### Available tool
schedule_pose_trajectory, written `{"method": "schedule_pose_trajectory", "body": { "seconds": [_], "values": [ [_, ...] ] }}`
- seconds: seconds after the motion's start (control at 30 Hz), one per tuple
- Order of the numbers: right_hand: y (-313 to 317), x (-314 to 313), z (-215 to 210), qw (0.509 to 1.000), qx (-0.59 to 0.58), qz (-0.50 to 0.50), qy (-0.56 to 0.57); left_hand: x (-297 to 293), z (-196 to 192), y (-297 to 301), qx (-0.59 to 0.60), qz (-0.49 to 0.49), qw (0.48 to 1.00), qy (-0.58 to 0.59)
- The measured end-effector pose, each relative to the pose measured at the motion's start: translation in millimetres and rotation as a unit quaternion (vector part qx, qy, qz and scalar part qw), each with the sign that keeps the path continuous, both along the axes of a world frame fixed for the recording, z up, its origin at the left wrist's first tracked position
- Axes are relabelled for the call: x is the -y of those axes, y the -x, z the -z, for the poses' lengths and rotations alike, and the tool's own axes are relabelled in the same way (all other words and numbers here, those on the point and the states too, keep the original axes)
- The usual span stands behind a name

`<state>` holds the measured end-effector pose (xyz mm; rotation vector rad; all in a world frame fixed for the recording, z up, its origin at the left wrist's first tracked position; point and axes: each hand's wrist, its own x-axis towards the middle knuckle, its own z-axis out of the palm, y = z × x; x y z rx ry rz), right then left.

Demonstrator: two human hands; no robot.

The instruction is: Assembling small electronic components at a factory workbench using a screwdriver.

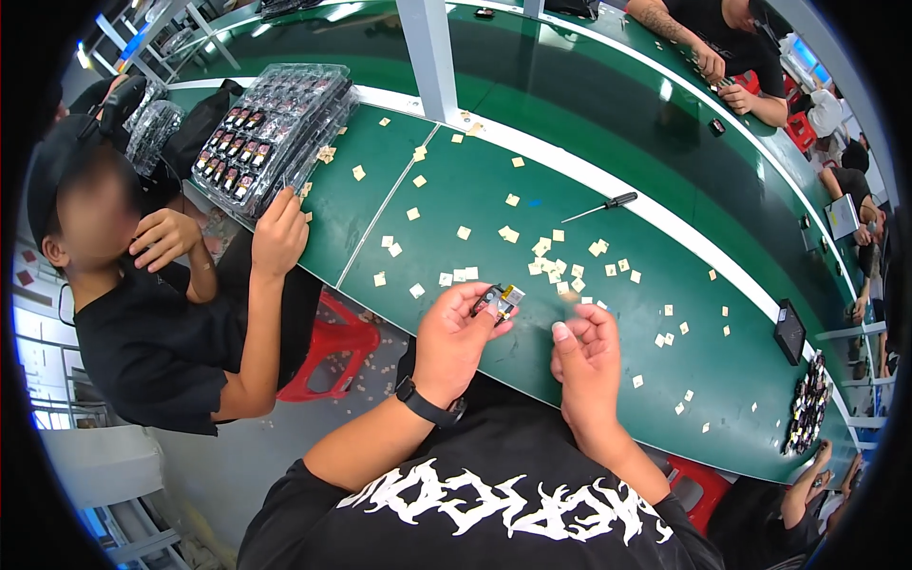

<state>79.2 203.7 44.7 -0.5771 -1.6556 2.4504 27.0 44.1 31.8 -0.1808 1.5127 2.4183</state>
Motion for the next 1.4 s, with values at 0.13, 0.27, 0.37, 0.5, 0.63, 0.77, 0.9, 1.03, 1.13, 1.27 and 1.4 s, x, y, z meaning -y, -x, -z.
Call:
{"method": "schedule_pose_trajectory", "body": {
  "seconds": [0.13,0.27,0.37,0.5,0.63,0.77,0.9,1.03,1.13,1.27,1.4],
  "values": [
    [-4,-25,-1,0.997,0.016,-0.052,-0.053,0,-1,2,0.009,0.013,1.000,0.024],
    [5,-34,-19,0.936,-0.041,-0.147,-0.316,5,2,6,0.011,0.038,0.999,0.026],
    [18,-29,-25,0.869,-0.146,-0.154,-0.448,7,0,4,-0.004,0.052,0.998,0.018],
    [35,-17,-14,0.881,-0.097,-0.136,-0.443,6,6,3,-0.035,0.065,0.997,0.006],
    [36,-7,1,0.875,-0.135,-0.136,-0.443,5,12,1,-0.054,0.049,0.997,-0.020],
    [25,-1,5,0.824,-0.219,-0.130,-0.506,7,18,1,-0.101,0.054,0.993,0.017],
    [26,3,5,0.770,-0.272,-0.142,-0.559,8,13,3,-0.071,0.063,0.996,0.002],
    [24,10,7,0.758,-0.260,-0.101,-0.590,14,16,5,-0.079,0.069,0.994,-0.040],
    [23,11,6,0.745,-0.255,-0.118,-0.606,17,15,5,-0.094,0.067,0.992,-0.044],
    [22,20,5,0.757,-0.253,-0.122,-0.590,20,10,5,-0.083,0.081,0.992,-0.044],
    [24,26,-4,0.829,-0.212,-0.076,-0.512,21,13,3,-0.113,0.086,0.990,-0.013]
  ]
}}
